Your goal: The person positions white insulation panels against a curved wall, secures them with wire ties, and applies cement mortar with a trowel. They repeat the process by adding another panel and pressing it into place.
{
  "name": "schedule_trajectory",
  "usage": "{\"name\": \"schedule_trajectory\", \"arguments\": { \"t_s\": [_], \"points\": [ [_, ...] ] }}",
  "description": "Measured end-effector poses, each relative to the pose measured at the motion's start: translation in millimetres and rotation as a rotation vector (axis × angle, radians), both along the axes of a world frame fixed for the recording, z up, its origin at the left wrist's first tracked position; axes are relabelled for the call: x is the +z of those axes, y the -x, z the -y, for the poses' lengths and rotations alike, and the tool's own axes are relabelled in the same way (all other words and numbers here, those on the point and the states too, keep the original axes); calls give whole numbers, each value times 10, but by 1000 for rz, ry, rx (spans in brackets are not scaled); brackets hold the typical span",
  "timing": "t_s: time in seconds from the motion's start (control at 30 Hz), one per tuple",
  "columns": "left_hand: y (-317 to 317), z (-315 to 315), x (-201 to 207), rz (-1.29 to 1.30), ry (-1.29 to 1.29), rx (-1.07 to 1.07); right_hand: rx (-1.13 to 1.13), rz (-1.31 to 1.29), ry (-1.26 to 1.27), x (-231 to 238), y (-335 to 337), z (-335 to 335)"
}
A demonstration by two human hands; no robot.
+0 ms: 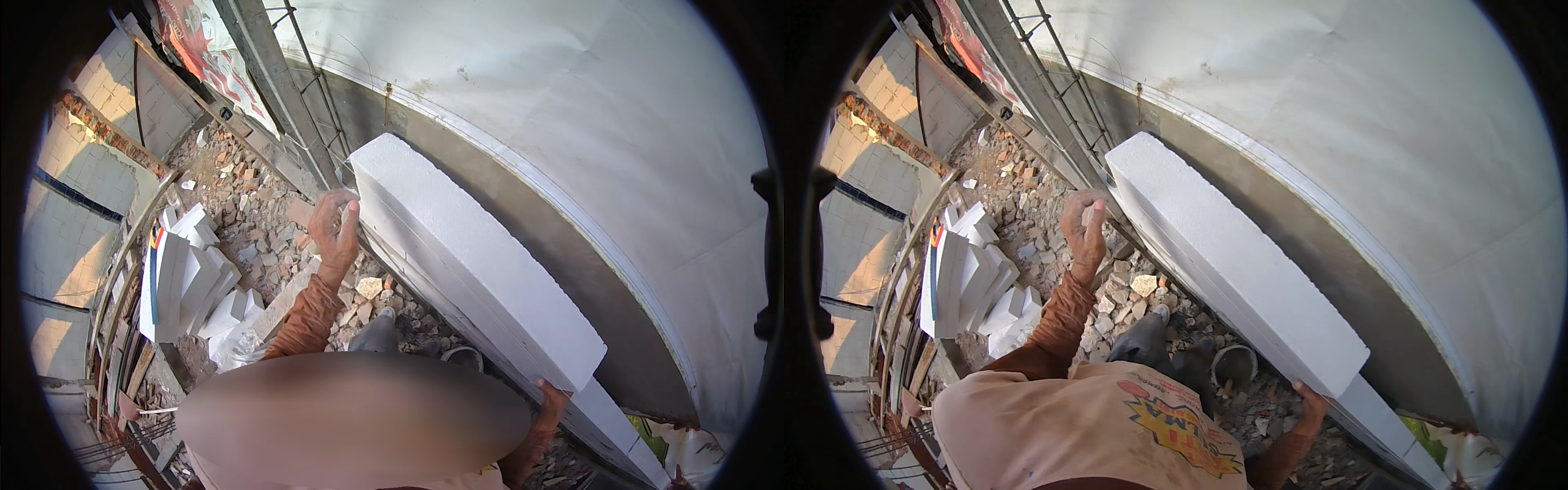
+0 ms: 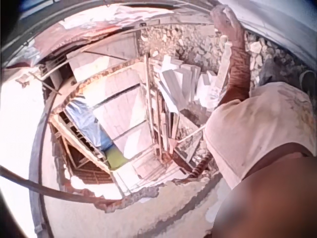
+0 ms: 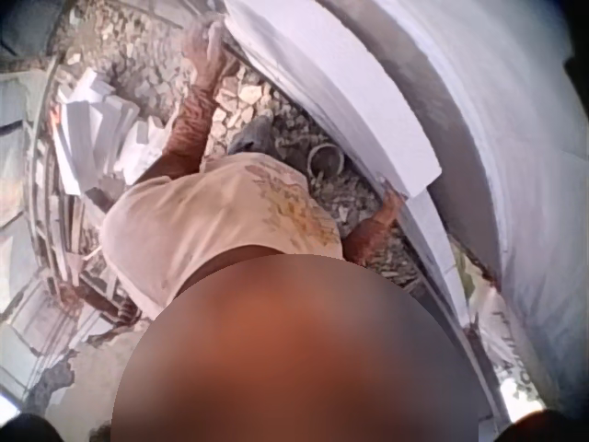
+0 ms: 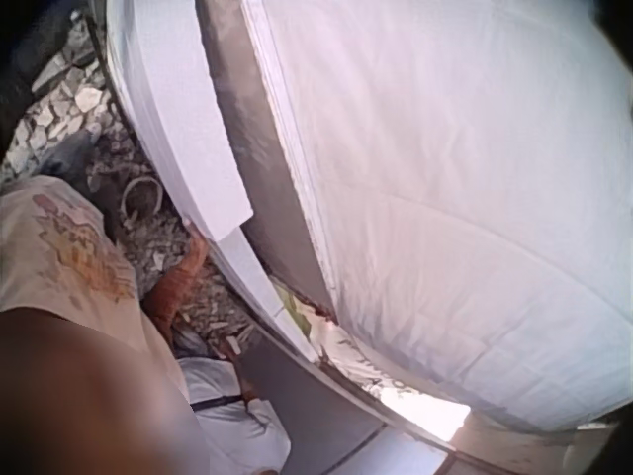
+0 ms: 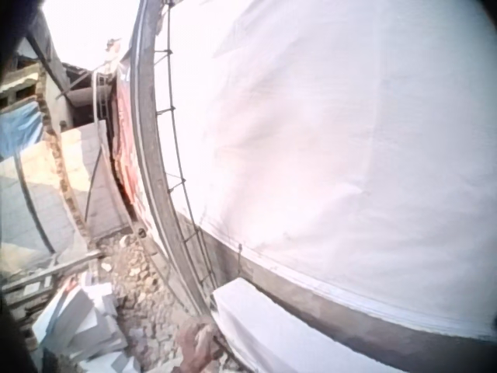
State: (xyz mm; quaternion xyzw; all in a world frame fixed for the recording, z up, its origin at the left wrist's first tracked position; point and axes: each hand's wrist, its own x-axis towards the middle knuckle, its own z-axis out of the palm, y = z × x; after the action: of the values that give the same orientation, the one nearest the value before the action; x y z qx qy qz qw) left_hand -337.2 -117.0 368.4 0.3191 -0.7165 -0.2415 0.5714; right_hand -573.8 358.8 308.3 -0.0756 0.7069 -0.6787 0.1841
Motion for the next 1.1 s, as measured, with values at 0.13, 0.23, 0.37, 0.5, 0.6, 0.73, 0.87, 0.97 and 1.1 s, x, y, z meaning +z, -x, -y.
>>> {"name": "schedule_trajectory", "arguments": {
  "t_s": [0.13, 0.23, 0.37, 0.5, 0.6, 0.73, 0.87, 0.97, 1.1],
  "points": [
    [395, 531, 871, 724, 277, -692, 33, 49, -23, -34, 41, -21],
    [814, 698, 1058, 1071, 290, -1004, 46, 7, -61, -76, 59, -44],
    [1254, 714, 1092, 1407, 274, -1182, 57, -24, -91, -96, 99, -61],
    [1440, 591, 1056, 1525, 477, -1199, 61, -12, -98, -94, 120, -59],
    [1445, 526, 1052, 1556, 666, -1174, 55, -12, -85, -103, 114, -63],
    [1497, 561, 1140, 1606, 667, -1257, 43, -48, -90, -97, 76, -87],
    [1549, 587, 1193, 1669, 700, -1272, 20, -56, -122, -37, -21, -77],
    [1536, 608, 1218, 1652, 680, -1318, -39, -63, -93, 6, -126, -21],
    [1438, 690, 1259, 1685, 726, -1273, -45, -51, -17, -27, -215, 114]
  ]
}}
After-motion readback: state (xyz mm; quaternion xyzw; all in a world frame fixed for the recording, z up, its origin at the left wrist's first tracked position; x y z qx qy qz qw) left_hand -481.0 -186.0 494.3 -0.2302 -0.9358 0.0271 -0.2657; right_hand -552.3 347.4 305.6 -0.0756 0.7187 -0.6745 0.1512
